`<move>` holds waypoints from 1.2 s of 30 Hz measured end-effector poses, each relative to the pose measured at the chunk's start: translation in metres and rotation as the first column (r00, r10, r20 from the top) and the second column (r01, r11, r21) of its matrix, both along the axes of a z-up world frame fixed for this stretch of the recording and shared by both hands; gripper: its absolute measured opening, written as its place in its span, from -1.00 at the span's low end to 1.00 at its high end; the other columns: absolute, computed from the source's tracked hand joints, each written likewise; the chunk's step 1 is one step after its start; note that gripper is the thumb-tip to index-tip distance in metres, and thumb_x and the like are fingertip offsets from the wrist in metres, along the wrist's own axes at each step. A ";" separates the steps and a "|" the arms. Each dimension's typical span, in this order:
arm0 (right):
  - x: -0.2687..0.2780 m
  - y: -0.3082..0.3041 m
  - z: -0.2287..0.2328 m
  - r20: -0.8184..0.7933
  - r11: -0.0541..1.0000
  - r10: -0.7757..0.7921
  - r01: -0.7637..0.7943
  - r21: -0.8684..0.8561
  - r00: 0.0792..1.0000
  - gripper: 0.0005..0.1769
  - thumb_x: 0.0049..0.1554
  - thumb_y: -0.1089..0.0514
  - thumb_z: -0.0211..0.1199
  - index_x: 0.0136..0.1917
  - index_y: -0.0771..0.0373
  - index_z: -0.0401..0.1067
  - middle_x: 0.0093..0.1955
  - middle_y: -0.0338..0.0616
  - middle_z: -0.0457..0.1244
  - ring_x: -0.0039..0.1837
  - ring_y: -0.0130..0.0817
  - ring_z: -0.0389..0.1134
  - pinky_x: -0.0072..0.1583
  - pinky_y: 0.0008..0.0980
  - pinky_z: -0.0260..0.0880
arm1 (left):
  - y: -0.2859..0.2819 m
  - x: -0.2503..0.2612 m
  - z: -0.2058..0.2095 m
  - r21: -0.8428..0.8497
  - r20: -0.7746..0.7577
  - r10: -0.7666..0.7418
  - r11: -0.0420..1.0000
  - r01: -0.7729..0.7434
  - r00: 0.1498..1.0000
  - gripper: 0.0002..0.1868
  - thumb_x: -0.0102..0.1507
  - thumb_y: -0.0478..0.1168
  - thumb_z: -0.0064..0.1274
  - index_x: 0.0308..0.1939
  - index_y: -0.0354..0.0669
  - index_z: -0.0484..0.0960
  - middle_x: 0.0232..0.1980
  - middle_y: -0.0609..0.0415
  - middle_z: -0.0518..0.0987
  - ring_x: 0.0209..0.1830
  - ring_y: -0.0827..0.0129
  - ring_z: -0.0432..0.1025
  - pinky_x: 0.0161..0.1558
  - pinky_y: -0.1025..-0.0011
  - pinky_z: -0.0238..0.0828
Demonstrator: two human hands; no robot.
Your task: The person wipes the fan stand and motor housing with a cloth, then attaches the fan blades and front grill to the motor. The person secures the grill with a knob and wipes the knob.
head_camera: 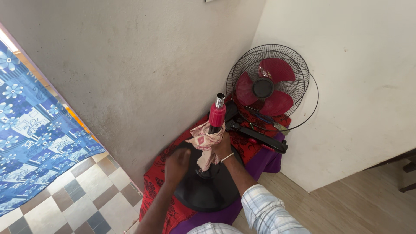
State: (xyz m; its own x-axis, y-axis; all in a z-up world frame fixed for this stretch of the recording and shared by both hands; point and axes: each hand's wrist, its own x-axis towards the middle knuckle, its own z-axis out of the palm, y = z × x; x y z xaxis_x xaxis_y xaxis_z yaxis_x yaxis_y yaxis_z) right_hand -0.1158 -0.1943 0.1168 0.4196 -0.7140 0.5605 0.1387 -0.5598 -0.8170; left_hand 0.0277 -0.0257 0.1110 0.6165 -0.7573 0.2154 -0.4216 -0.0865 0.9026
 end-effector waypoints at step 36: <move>-0.023 0.012 -0.146 -0.452 0.872 0.180 0.071 0.485 0.874 -0.40 -0.02 0.44 0.24 0.32 0.34 0.33 0.27 0.00 0.37 0.33 -0.20 0.41 0.33 -0.35 0.39 | -0.105 -0.062 0.104 -0.423 -0.043 -0.302 0.869 0.257 0.952 -0.64 0.20 -0.30 0.23 0.03 -0.23 0.47 -0.27 0.03 0.62 -0.32 0.44 0.53 -0.24 0.39 0.51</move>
